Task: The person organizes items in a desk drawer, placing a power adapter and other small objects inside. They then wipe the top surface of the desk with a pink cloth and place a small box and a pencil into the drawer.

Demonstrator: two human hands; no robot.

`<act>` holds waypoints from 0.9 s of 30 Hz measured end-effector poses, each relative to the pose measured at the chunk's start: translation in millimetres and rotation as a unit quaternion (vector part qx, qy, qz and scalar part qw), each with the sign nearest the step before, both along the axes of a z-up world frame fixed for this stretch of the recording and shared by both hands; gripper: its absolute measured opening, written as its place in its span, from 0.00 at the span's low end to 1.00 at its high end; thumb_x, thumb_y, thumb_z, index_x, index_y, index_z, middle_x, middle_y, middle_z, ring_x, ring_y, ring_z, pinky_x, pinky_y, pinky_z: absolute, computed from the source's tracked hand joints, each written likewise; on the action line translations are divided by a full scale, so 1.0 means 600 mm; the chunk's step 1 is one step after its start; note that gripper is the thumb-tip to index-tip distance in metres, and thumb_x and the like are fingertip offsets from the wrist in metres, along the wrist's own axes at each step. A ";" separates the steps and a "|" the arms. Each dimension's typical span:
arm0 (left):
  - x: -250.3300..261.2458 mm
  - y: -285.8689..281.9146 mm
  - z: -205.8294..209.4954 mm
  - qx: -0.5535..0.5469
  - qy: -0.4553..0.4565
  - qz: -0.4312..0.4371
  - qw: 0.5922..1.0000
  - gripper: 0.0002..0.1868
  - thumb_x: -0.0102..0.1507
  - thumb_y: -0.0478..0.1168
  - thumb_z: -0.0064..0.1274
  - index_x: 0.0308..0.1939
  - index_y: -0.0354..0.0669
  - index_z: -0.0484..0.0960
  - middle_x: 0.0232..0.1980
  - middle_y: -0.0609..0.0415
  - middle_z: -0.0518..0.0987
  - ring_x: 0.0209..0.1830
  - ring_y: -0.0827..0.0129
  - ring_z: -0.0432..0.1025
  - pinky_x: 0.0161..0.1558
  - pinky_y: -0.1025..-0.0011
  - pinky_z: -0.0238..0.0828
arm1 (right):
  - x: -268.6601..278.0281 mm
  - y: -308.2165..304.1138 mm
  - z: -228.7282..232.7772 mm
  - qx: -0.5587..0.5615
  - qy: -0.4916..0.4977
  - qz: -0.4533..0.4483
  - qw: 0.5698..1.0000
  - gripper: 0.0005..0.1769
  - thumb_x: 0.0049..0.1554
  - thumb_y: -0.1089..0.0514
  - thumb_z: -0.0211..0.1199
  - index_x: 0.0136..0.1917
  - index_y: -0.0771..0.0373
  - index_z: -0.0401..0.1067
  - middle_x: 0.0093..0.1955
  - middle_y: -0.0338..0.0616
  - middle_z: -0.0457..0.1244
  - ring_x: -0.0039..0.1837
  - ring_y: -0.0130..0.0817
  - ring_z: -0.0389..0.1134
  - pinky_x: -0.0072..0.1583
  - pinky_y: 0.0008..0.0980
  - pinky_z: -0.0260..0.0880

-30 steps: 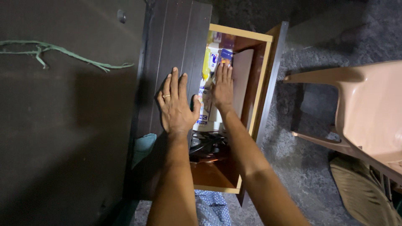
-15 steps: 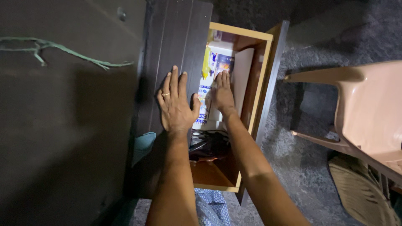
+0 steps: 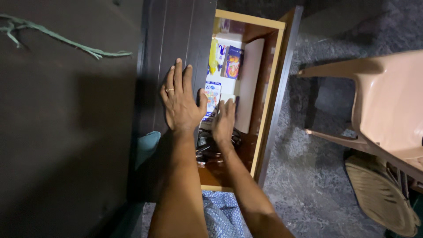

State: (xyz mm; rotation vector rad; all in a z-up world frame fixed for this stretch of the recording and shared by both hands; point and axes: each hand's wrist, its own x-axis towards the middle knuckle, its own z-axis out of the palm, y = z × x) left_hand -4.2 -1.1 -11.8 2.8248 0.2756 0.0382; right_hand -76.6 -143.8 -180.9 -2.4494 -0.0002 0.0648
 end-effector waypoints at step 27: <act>-0.013 -0.002 -0.008 0.005 -0.001 -0.002 1.000 0.36 0.64 0.52 0.50 0.75 0.43 0.65 0.83 0.50 0.51 0.82 0.58 0.47 0.75 0.49 0.46 | -0.007 -0.026 -0.032 -0.151 0.171 0.137 0.964 0.52 0.54 0.59 0.62 0.81 0.75 0.38 0.84 0.71 0.32 0.84 0.65 0.33 0.80 0.49 0.40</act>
